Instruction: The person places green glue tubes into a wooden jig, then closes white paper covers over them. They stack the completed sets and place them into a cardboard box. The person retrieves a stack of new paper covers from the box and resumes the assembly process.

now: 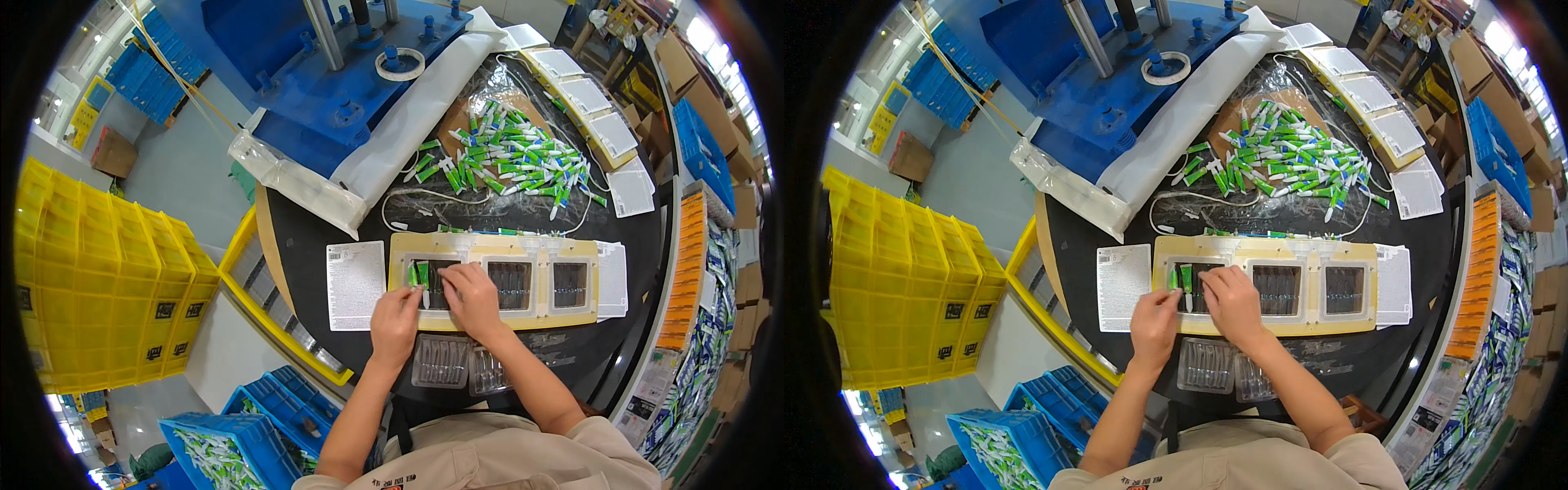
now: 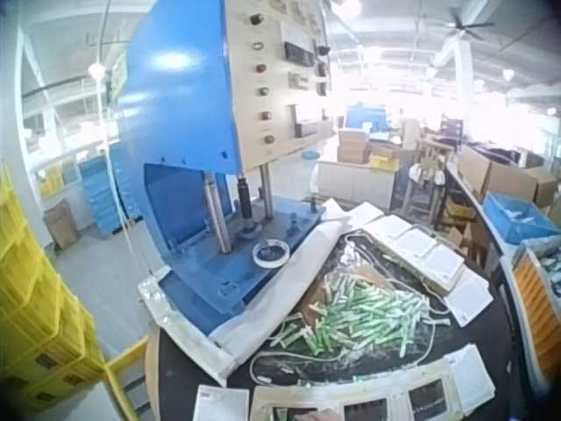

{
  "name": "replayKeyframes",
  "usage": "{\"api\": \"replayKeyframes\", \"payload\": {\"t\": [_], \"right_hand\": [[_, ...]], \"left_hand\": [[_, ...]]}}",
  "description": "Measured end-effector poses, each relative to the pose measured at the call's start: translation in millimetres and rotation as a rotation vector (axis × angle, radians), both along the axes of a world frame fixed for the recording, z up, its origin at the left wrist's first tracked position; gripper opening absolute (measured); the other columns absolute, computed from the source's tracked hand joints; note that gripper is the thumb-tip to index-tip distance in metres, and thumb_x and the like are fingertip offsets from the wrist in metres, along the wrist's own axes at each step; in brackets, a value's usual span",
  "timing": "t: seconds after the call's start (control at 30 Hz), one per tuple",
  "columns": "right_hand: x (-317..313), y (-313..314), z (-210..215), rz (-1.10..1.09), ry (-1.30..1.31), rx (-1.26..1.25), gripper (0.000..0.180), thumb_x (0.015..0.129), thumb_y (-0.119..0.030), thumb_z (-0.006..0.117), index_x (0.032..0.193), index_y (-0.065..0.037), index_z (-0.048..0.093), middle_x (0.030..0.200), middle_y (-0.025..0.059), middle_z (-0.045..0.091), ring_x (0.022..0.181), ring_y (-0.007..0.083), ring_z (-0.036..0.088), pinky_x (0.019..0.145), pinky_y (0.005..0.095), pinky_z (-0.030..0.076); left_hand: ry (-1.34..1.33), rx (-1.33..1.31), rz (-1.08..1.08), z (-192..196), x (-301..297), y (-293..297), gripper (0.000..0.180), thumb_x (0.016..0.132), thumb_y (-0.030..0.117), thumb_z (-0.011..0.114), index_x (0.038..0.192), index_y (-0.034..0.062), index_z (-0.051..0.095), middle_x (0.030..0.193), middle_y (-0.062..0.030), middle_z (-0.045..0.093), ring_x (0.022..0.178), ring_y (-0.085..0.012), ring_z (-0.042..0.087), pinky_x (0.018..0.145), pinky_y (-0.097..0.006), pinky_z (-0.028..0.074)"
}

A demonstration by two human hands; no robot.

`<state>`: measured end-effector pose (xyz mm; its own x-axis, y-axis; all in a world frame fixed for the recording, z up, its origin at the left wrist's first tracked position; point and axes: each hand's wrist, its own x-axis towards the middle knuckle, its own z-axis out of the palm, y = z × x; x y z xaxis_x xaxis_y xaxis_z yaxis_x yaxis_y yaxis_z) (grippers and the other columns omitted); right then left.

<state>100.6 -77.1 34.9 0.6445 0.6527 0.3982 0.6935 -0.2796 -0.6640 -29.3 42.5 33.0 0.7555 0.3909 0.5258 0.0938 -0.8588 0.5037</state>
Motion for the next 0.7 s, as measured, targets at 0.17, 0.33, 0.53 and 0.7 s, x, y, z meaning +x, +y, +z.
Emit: {"api": "replayKeyframes", "payload": {"t": [0.17,0.33,0.53,0.7], "right_hand": [[57.6,11.4,6.2,-0.057,-0.121,0.031,0.017,0.084,0.002,0.066,0.100,0.000,0.070,0.094,0.0162,0.068,0.089,0.0362,0.063,0.079,0.0436,0.053],[121.2,35.8,4.7,-0.129,-0.233,0.010,0.016,0.086,0.000,0.065,0.100,-0.002,0.071,0.094,0.0148,0.068,0.090,0.0343,0.064,0.078,0.0433,0.053],[156.2,68.9,-6.1,-0.266,-0.208,-0.194,0.013,0.086,-0.014,0.073,0.094,-0.004,0.075,0.087,0.0125,0.068,0.086,0.0316,0.067,0.074,0.0419,0.054],[164.3,105.0,-29.2,-0.219,-0.292,-0.407,0.025,0.083,-0.026,0.079,0.084,-0.002,0.073,0.090,0.0152,0.068,0.090,0.0330,0.069,0.076,0.0442,0.055]], "left_hand": [[0.114,0.088,-0.131,-5.7,-7.1,5.0,0.039,0.078,-0.002,0.065,0.117,0.0011,0.070,0.110,-0.0138,0.063,0.098,-0.0315,0.063,0.084,-0.041,0.051],[0.322,0.116,-0.186,-0.7,-14.4,9.1,0.041,0.087,0.009,0.062,0.128,-0.0009,0.062,0.133,-0.0135,0.060,0.127,-0.0295,0.056,0.110,-0.050,0.039],[0.475,0.186,-0.226,4.3,-6.9,10.5,0.050,0.096,0.030,0.062,0.137,0.0033,0.058,0.147,-0.0108,0.055,0.142,-0.0260,0.046,0.121,-0.057,0.024],[0.414,-0.023,-0.230,13.1,47.5,49.4,0.042,0.096,0.022,0.063,0.132,-0.0002,0.060,0.138,-0.0168,0.061,0.122,-0.0338,0.060,0.115,-0.052,0.037]]}}
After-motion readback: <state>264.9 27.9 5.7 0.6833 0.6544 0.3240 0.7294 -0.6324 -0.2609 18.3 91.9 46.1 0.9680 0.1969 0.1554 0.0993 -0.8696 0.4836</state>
